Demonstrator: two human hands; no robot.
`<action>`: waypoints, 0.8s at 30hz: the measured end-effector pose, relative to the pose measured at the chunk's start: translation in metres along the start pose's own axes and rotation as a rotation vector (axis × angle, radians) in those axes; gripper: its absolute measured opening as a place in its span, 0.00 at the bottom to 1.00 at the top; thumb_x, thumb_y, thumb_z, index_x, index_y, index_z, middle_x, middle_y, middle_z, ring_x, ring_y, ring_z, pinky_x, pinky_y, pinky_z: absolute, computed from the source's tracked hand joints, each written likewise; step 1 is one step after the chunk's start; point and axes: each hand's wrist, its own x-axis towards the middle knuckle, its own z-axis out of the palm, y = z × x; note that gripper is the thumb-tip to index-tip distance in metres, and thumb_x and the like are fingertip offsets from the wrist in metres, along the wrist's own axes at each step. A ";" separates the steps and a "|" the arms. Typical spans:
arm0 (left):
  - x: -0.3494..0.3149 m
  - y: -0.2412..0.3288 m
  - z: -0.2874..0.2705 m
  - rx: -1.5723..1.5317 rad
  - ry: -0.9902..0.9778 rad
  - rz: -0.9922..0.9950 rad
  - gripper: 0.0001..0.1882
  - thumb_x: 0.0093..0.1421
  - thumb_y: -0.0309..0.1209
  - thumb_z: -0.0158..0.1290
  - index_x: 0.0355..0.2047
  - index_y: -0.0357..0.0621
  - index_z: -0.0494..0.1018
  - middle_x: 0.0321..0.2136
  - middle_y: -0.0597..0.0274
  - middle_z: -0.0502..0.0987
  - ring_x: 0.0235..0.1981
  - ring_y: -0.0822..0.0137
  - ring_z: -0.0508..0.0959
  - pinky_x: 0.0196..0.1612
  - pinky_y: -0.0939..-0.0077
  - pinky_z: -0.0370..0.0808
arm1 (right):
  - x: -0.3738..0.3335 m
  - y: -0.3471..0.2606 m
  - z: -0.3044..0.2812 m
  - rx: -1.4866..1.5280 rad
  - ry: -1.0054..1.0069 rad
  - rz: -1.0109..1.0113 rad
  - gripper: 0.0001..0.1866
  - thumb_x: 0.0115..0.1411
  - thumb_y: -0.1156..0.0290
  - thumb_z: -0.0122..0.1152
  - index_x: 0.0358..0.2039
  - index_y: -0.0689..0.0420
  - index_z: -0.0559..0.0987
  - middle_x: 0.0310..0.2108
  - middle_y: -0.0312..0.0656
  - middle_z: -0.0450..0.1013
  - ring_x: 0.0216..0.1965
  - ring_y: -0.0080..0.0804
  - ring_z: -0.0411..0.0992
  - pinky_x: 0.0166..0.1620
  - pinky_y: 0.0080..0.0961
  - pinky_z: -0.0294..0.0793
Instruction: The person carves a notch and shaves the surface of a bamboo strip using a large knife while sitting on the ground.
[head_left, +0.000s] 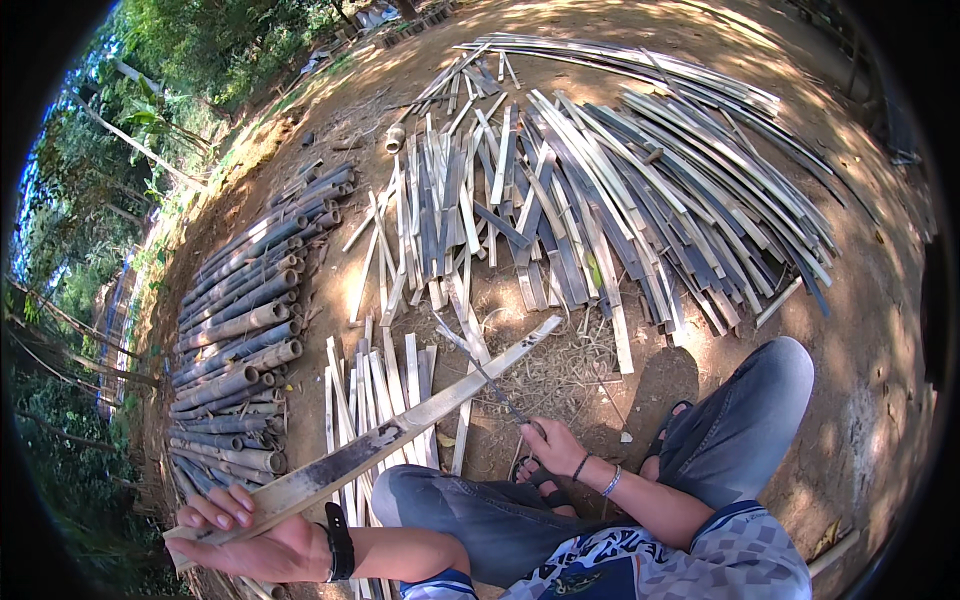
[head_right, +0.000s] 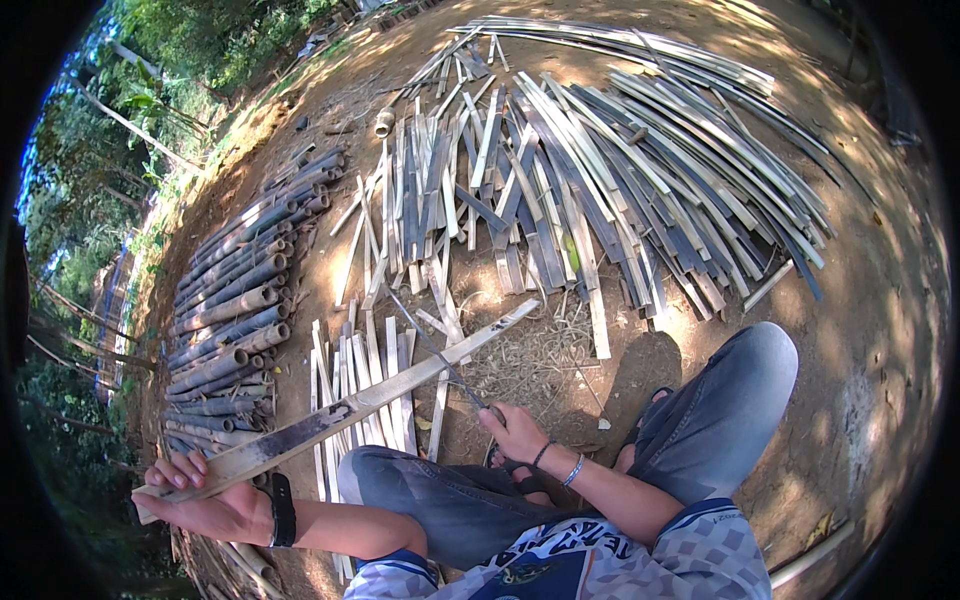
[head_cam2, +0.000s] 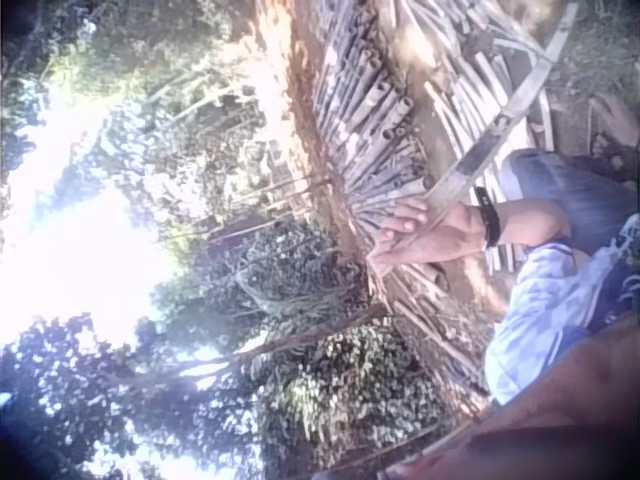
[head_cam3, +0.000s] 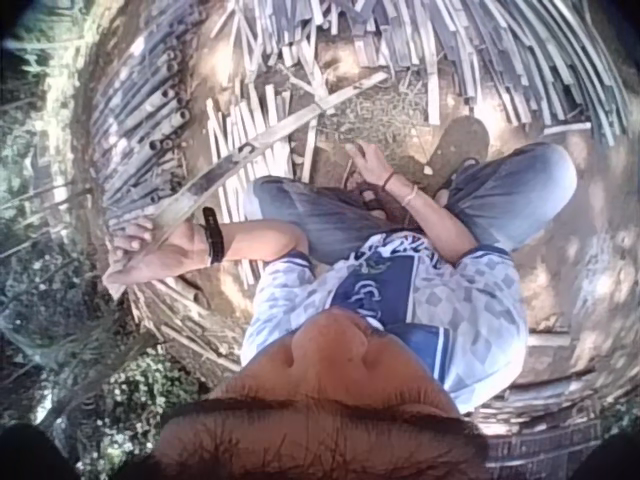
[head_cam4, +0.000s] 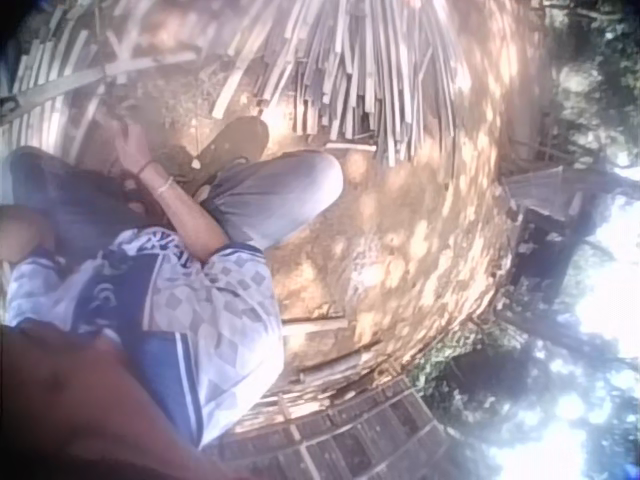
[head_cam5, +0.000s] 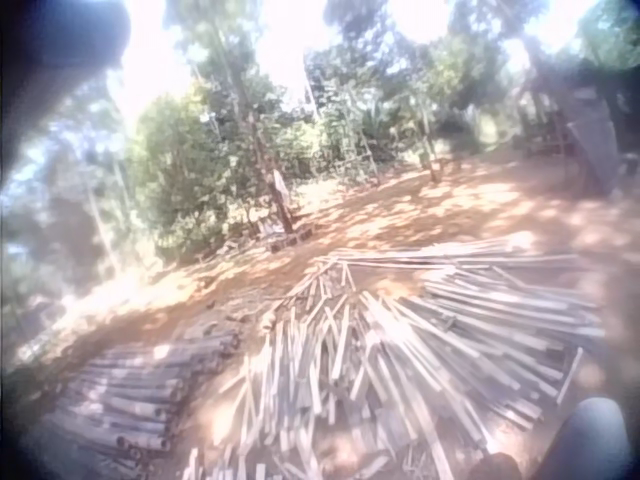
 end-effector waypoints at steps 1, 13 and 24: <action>0.000 0.000 -0.001 0.012 -0.001 -0.002 0.21 0.67 0.46 0.40 0.24 0.45 0.61 0.16 0.70 0.55 0.14 0.78 0.56 0.15 0.85 0.54 | 0.000 0.001 0.000 -0.128 0.078 -0.125 0.20 0.64 0.56 0.49 0.29 0.63 0.72 0.13 0.46 0.70 0.11 0.28 0.70 0.16 0.27 0.70; 0.000 0.000 -0.004 -0.004 -0.034 -0.018 0.22 0.68 0.47 0.39 0.22 0.46 0.61 0.16 0.70 0.55 0.15 0.77 0.55 0.16 0.84 0.54 | 0.006 0.010 -0.004 -0.146 0.060 -0.082 0.21 0.63 0.54 0.48 0.35 0.64 0.73 0.16 0.51 0.69 0.23 0.49 0.74 0.30 0.40 0.71; -0.006 0.003 0.003 0.043 -0.053 -0.004 0.19 0.67 0.46 0.41 0.24 0.47 0.60 0.17 0.69 0.57 0.16 0.76 0.57 0.20 0.82 0.58 | -0.017 -0.030 0.002 -0.133 -0.076 -0.195 0.22 0.63 0.53 0.48 0.33 0.64 0.72 0.14 0.50 0.67 0.20 0.49 0.73 0.26 0.40 0.70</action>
